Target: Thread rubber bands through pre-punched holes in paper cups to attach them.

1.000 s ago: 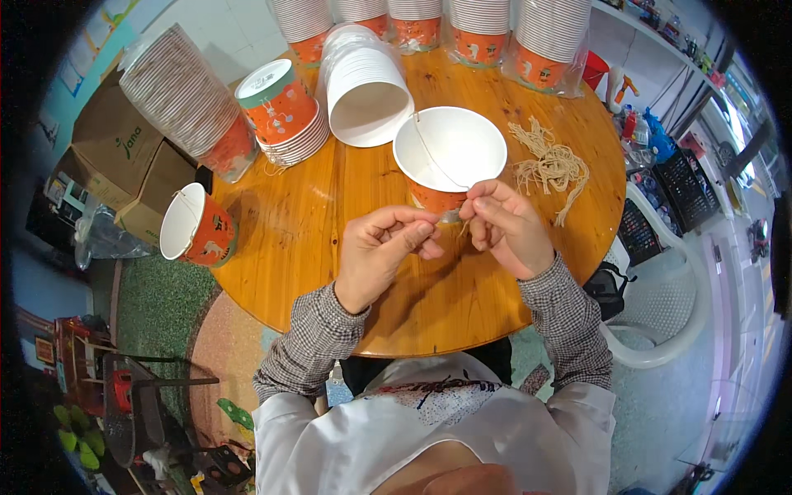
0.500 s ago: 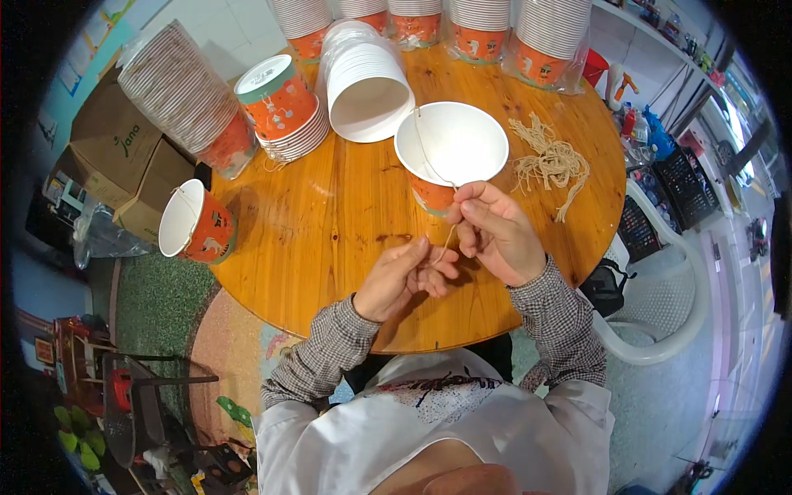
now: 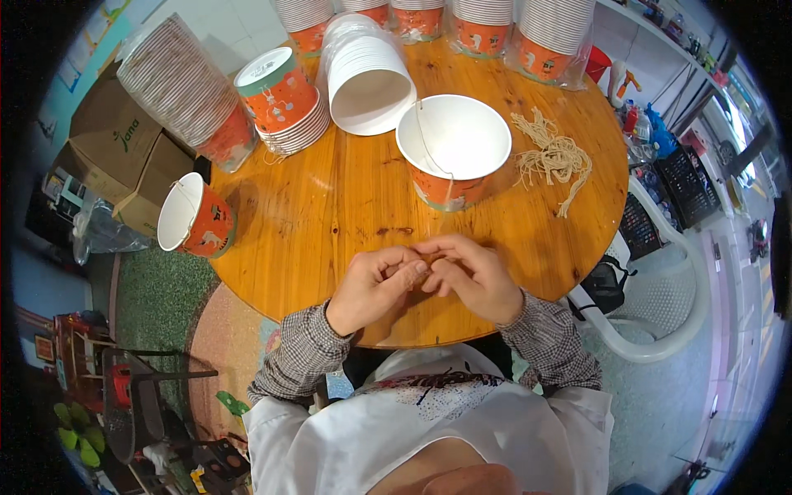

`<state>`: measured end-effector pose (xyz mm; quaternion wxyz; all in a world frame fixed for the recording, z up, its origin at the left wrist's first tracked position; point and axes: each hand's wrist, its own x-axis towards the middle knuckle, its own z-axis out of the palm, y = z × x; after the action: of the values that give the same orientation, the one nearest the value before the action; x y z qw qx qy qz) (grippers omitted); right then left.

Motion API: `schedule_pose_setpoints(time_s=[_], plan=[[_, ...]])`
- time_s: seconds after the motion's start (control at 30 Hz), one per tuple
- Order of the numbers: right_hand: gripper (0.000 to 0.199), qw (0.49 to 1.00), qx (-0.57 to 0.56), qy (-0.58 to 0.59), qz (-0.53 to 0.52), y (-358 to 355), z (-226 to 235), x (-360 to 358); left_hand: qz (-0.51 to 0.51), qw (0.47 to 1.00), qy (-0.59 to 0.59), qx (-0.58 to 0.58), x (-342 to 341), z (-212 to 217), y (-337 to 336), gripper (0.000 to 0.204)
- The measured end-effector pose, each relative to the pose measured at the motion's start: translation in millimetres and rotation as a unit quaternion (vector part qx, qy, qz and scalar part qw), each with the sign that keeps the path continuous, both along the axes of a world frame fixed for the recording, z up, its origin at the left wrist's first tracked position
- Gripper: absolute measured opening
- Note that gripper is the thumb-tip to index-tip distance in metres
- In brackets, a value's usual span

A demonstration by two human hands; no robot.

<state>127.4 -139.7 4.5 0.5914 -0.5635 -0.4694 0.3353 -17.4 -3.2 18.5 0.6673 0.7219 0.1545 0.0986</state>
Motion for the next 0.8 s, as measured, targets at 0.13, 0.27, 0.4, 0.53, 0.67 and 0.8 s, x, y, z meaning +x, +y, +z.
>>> schedule_pose_setpoints(time_s=[0.13,0.27,0.4,0.53,0.67,0.8], plan=[[0.010,1.000,0.001,0.007,-0.013,8,-18,-2,0.016,1.000,-0.022,0.011,-4,-7,2,0.017],[0.006,0.996,0.027,-0.052,-0.074,6,-16,-2,0.061,0.996,-0.063,-0.010,-6,-19,10,0.024],[0.004,0.993,0.037,-0.090,-0.067,7,-5,-4,0.064,0.990,-0.111,0.060,-5,-33,15,0.037],[0.004,0.988,0.049,-0.123,-0.085,10,-5,-4,0.055,0.991,-0.068,0.098,0,-24,5,0.031],[0.005,0.981,0.058,-0.162,-0.085,10,-5,-4,0.107,0.957,-0.106,0.249,3,-15,-1,0.016],[0.009,0.991,0.031,-0.089,-0.092,12,-14,-5,0.114,0.950,-0.139,0.256,4,-17,-1,0.011]])
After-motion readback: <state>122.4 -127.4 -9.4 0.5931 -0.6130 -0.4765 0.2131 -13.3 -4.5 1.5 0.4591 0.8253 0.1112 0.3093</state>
